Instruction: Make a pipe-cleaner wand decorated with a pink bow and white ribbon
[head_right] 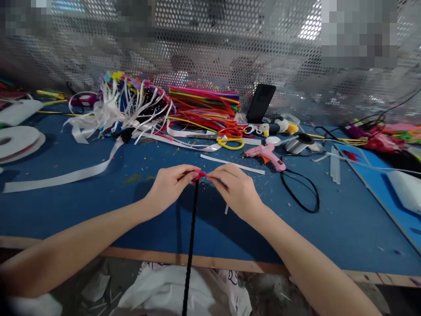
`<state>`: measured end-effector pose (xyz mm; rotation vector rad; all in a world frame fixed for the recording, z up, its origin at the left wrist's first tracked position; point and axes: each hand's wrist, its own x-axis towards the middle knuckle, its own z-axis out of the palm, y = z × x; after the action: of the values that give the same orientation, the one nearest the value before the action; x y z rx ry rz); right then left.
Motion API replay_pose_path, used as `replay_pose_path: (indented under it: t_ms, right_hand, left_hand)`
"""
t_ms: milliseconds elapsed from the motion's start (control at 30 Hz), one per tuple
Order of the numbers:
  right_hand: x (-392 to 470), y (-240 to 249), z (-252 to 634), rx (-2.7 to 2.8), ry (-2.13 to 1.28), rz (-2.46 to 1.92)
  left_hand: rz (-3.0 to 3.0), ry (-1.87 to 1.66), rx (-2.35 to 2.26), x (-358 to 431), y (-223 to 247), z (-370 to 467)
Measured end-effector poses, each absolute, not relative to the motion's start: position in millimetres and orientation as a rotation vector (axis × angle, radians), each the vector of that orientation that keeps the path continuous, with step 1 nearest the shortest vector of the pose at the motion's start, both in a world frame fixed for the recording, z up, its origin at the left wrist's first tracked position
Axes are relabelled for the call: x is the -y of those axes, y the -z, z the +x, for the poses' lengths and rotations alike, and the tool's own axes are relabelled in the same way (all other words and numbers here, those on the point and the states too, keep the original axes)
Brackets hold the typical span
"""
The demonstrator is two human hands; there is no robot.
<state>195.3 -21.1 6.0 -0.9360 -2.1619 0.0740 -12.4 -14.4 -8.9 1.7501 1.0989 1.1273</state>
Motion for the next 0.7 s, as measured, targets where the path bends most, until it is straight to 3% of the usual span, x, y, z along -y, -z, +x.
replay_pose_path:
  t_ms: [700]
  right_hand:
    - [24.6, -4.1, 191.5, 2.148, 0.171, -0.867]
  left_hand:
    - [2.073, -1.132, -1.041, 22.9, 3.4, -11.6]
